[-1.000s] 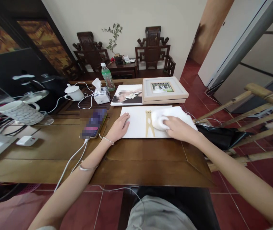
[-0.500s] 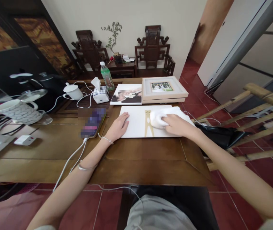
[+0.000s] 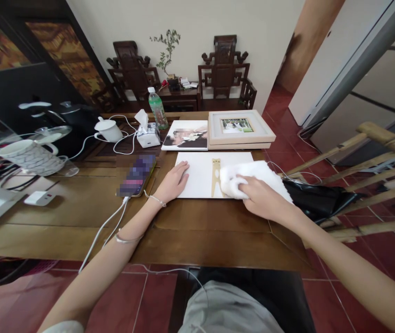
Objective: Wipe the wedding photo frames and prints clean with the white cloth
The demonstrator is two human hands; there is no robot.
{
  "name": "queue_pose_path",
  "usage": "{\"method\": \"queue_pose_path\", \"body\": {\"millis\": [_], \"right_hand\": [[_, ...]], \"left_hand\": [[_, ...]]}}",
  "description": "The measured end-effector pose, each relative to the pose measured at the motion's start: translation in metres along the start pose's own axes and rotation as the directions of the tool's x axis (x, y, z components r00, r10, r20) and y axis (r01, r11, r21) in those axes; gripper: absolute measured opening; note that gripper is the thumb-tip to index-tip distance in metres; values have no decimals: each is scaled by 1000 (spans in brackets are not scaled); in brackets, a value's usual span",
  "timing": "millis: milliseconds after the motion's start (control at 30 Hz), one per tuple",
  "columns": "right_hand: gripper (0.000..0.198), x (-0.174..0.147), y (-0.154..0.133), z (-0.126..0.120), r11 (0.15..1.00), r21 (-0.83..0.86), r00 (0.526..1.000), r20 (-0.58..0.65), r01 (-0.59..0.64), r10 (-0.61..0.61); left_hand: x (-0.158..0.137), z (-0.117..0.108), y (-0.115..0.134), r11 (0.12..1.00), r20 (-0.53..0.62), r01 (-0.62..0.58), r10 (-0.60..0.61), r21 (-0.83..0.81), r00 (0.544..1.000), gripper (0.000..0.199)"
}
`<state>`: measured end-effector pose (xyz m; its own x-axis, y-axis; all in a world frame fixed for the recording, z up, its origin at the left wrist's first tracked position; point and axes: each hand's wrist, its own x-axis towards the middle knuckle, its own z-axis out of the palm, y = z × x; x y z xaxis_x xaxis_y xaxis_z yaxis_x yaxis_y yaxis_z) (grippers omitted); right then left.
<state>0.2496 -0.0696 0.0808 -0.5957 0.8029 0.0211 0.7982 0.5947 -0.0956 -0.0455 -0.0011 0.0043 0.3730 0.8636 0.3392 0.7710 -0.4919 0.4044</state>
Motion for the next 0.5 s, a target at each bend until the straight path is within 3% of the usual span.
{"method": "queue_pose_path", "body": {"millis": [133, 233, 500], "right_hand": [[23, -32, -15, -10, 998, 56, 995, 98, -6, 1], [22, -29, -11, -15, 996, 72, 991, 126, -43, 34], [19, 75, 18, -12, 971, 115, 977, -21, -210, 213]], "left_hand": [[0, 0, 1, 1000, 5, 0, 0, 5, 1000, 44], [0, 0, 0, 1000, 3, 0, 0, 4, 1000, 44], [1, 0, 1, 1000, 2, 3, -3, -23, 1000, 42]]}}
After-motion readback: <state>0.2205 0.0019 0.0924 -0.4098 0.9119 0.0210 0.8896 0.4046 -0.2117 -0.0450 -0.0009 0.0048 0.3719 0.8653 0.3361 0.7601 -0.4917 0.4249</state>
